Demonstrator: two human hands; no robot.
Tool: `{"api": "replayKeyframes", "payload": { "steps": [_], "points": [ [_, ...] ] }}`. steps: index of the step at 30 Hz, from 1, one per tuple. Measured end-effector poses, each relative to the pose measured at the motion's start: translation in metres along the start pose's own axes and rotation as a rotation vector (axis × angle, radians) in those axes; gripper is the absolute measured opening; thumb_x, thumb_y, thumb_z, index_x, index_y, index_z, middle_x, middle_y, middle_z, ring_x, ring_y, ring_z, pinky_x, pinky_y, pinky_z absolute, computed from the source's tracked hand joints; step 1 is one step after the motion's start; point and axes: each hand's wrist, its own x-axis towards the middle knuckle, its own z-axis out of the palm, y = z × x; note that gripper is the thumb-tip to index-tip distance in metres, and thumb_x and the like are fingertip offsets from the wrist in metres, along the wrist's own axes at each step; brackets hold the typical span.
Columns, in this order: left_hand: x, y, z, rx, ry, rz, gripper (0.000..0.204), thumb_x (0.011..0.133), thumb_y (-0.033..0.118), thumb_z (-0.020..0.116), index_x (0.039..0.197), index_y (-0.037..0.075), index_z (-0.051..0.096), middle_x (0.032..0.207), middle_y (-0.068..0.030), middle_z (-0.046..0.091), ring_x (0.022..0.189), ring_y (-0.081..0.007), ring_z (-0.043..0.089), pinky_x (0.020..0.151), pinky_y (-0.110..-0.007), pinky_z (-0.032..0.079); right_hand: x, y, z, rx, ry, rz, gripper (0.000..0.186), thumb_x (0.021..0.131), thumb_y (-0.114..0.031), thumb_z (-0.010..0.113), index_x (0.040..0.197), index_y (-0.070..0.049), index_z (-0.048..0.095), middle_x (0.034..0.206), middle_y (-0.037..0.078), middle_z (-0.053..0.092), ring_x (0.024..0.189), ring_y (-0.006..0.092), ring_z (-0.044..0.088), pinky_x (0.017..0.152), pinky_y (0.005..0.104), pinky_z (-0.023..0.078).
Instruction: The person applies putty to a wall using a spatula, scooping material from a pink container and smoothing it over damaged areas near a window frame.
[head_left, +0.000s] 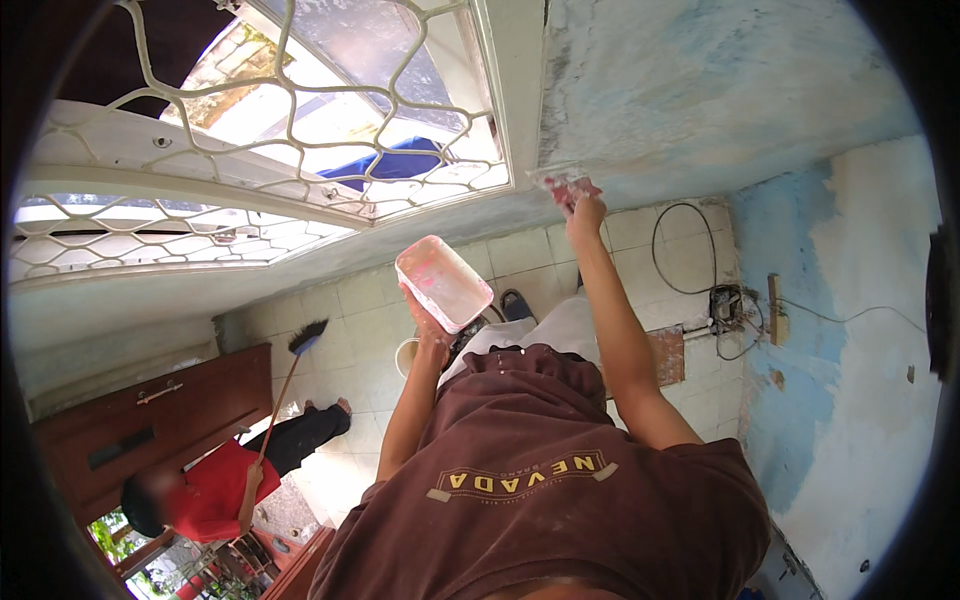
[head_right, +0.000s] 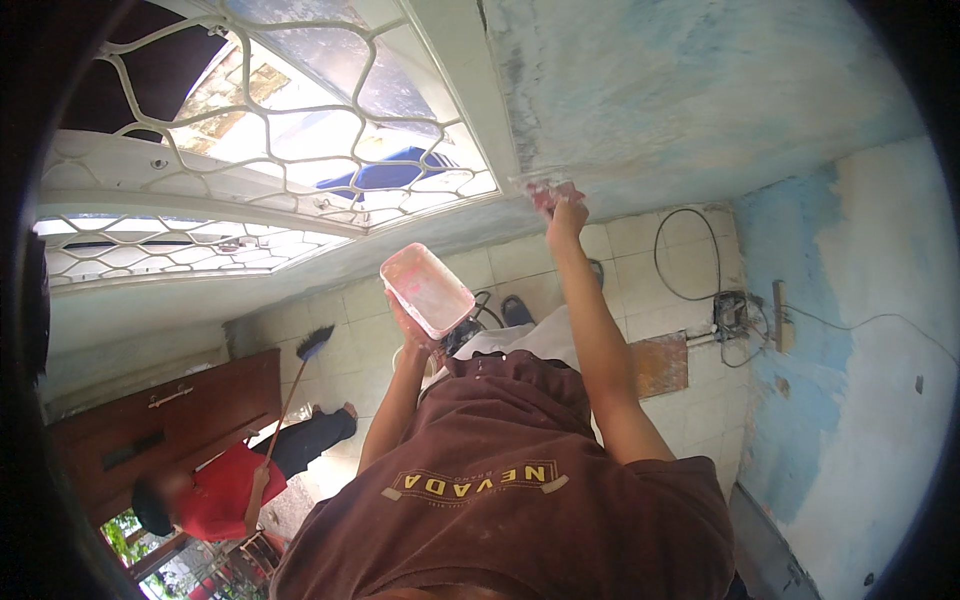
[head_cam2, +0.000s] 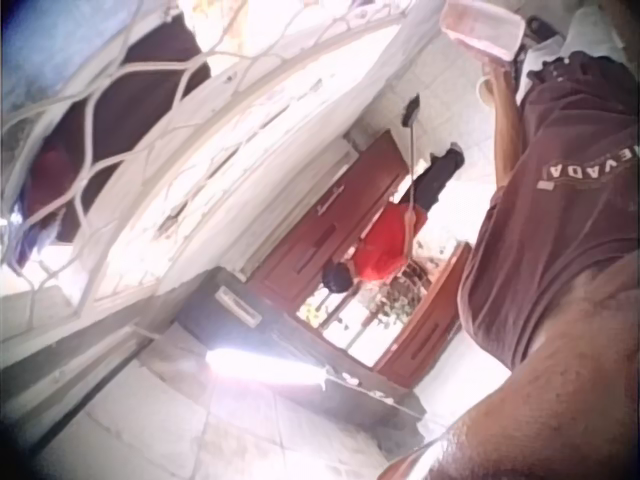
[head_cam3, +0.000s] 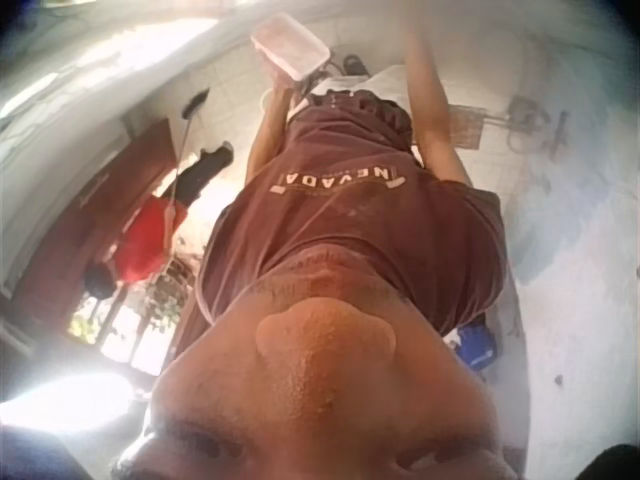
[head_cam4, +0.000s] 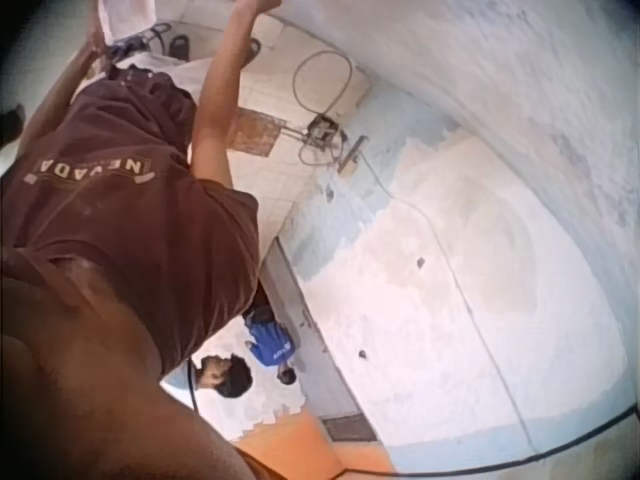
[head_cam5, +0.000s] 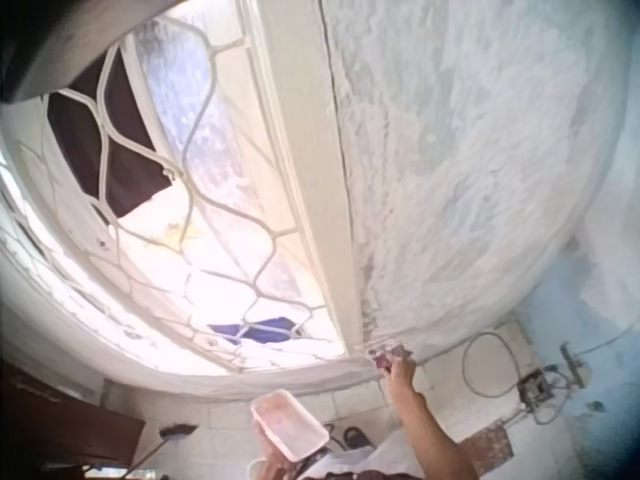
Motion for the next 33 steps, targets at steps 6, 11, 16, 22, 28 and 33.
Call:
{"api": "replayKeyframes", "payload": {
  "steps": [6, 11, 16, 22, 28, 33],
  "points": [
    [-0.005, -0.002, -0.010, -0.003, 0.074, 0.014, 0.087, 0.093, 0.079, 0.044, 0.152, 0.015, 0.041, 0.142, -0.0115, 0.056, 0.126, -0.0349, 0.059, 0.103, -0.058, 0.052, 0.042, 0.053, -0.077, -0.167, 0.150, -0.046, 0.039, 0.093, -0.001, 0.066, 0.131, -0.001, 0.057, 0.123, 0.012, 0.064, 0.110, 0.0277, 0.065, 0.086, 0.0463, 0.060],
    [0.004, 0.002, -0.017, -0.006, 0.022, -0.085, 0.090, 0.091, 0.081, 0.045, 0.152, 0.016, 0.040, 0.142, -0.0124, 0.056, 0.125, -0.0387, 0.059, 0.102, -0.064, 0.051, 0.112, 0.058, -0.082, -0.235, 0.297, 0.010, 0.044, 0.093, -0.004, 0.065, 0.135, -0.001, 0.055, 0.120, 0.013, 0.066, 0.102, 0.0256, 0.069, 0.077, 0.0426, 0.062],
    [-0.014, 0.007, -0.017, -0.058, 0.039, -0.065, 0.090, 0.090, 0.081, 0.047, 0.152, 0.016, 0.040, 0.142, -0.0134, 0.056, 0.126, -0.0419, 0.059, 0.102, -0.067, 0.050, 0.061, 0.050, -0.014, 0.052, 0.183, -0.016, 0.048, 0.095, 0.001, 0.058, 0.142, -0.004, 0.048, 0.124, 0.012, 0.063, 0.102, 0.0252, 0.069, 0.084, 0.0448, 0.062],
    [0.003, 0.006, -0.011, -0.040, -0.049, -0.099, 0.089, 0.090, 0.080, 0.047, 0.153, 0.017, 0.040, 0.143, -0.0132, 0.055, 0.126, -0.0431, 0.058, 0.101, -0.068, 0.050, 0.020, 0.032, 0.012, 0.096, 0.127, -0.070, 0.049, 0.096, 0.003, 0.056, 0.144, -0.003, 0.047, 0.129, 0.013, 0.061, 0.103, 0.0264, 0.069, 0.087, 0.0446, 0.060],
    [0.004, 0.001, -0.004, 0.035, -0.011, -0.048, 0.085, 0.094, 0.078, 0.044, 0.152, 0.016, 0.040, 0.142, -0.0106, 0.056, 0.125, -0.0372, 0.059, 0.103, -0.061, 0.051, -0.015, 0.026, -0.020, -0.012, 0.060, -0.101, 0.048, 0.096, 0.000, 0.060, 0.142, -0.001, 0.050, 0.129, 0.014, 0.062, 0.107, 0.0270, 0.068, 0.088, 0.0416, 0.060],
    [-0.016, 0.013, 0.011, 0.000, -0.020, -0.130, 0.086, 0.093, 0.080, 0.042, 0.154, 0.019, 0.038, 0.147, -0.0098, 0.052, 0.128, -0.0397, 0.057, 0.102, -0.066, 0.050, 0.061, 0.091, -0.095, -0.059, 0.295, 0.061, 0.046, 0.096, -0.005, 0.062, 0.141, -0.001, 0.052, 0.129, 0.013, 0.062, 0.106, 0.0262, 0.068, 0.088, 0.0404, 0.060]
  ]
}}
